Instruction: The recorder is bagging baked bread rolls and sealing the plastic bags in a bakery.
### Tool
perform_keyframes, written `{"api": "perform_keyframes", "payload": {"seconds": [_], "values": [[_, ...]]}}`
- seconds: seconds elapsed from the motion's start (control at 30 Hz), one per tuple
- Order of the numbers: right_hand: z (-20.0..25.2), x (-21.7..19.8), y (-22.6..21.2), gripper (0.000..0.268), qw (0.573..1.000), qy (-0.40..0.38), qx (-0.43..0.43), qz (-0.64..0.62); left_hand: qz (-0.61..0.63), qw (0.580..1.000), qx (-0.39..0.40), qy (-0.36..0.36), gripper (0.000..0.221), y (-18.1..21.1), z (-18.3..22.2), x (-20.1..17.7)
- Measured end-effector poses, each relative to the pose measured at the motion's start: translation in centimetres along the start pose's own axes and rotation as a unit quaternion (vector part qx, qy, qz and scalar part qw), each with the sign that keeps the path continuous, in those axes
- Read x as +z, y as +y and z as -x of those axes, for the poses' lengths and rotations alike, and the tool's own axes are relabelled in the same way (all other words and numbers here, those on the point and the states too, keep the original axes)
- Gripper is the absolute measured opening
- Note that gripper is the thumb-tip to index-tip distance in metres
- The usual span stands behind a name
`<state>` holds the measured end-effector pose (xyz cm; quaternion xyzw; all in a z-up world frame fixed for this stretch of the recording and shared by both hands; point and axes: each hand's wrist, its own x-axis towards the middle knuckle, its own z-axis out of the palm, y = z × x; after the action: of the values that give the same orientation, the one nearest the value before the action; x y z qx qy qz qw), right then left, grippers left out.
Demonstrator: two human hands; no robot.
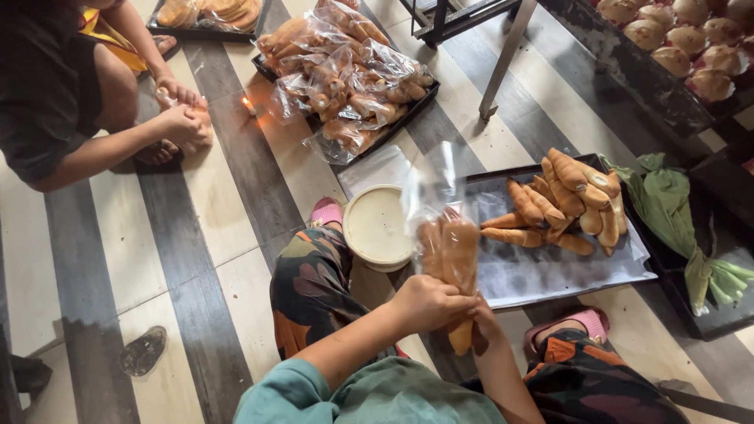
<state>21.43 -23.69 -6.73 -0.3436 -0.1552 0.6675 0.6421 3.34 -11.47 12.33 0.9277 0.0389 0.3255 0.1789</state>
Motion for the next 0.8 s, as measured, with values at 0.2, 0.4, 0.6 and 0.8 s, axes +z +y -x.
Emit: {"api": "perform_keyframes", "payload": {"seconds": [0.2, 0.4, 0.6, 0.8], "values": [[-3.0, -6.3, 6.7, 0.062, 0.99, 0.01, -0.059, 0.124, -0.059, 0.997, -0.032, -0.04, 0.021, 0.1, 1.2, -2.1], [-5.2, 2.9, 3.8, 0.054, 0.972, -0.125, -0.083, -0.182, -0.053, 0.993, -0.09, 0.053, 0.029, -1.2, 3.2, -5.2], [-11.2, -10.7, 10.2, 0.036, 0.925, 0.077, -0.119, 0.353, -0.066, 0.991, -0.114, 0.039, 0.025, -0.1, 3.2, -3.6], [-13.0, -15.2, 11.9, 0.025, 0.649, 0.22, -0.114, 0.72, 0.008, 0.984, -0.087, 0.158, 0.028, 0.7, -0.7, -2.6]]}}
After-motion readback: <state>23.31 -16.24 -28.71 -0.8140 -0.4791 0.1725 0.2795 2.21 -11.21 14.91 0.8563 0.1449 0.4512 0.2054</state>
